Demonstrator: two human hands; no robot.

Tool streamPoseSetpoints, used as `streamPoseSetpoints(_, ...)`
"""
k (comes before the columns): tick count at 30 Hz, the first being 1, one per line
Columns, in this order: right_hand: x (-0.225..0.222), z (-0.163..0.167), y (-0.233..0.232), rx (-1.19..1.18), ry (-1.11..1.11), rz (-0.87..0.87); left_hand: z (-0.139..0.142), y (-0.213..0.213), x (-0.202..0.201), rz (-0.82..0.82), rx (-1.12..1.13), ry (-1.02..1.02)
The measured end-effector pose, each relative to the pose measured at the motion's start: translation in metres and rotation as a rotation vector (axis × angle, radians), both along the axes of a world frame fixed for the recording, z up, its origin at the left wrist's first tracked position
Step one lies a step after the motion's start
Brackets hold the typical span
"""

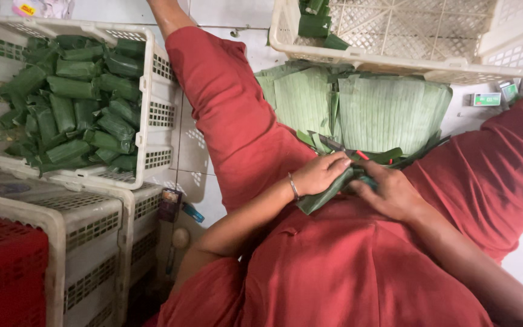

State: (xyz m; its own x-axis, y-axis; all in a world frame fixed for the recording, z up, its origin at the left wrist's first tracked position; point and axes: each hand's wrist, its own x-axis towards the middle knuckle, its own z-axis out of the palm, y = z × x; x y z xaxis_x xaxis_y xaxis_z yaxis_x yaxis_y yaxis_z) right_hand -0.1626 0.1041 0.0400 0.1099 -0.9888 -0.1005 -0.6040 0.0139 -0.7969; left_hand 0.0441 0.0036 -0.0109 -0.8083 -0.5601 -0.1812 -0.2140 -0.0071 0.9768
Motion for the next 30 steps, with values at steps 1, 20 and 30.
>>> streamPoseSetpoints(1,-0.003,0.004,-0.001,0.043,-0.155,-0.035,-0.003,-0.001,-0.001,0.015,0.083,0.084)
streamPoseSetpoints(20,0.011,0.050,0.002,0.214,-0.337,-0.492,0.088,-0.003,-0.027,0.406,-0.103,0.175)
streamPoseSetpoints(30,-0.009,0.028,0.014,0.149,-0.363,-0.384,0.083,0.030,-0.007,0.234,-0.010,0.132)
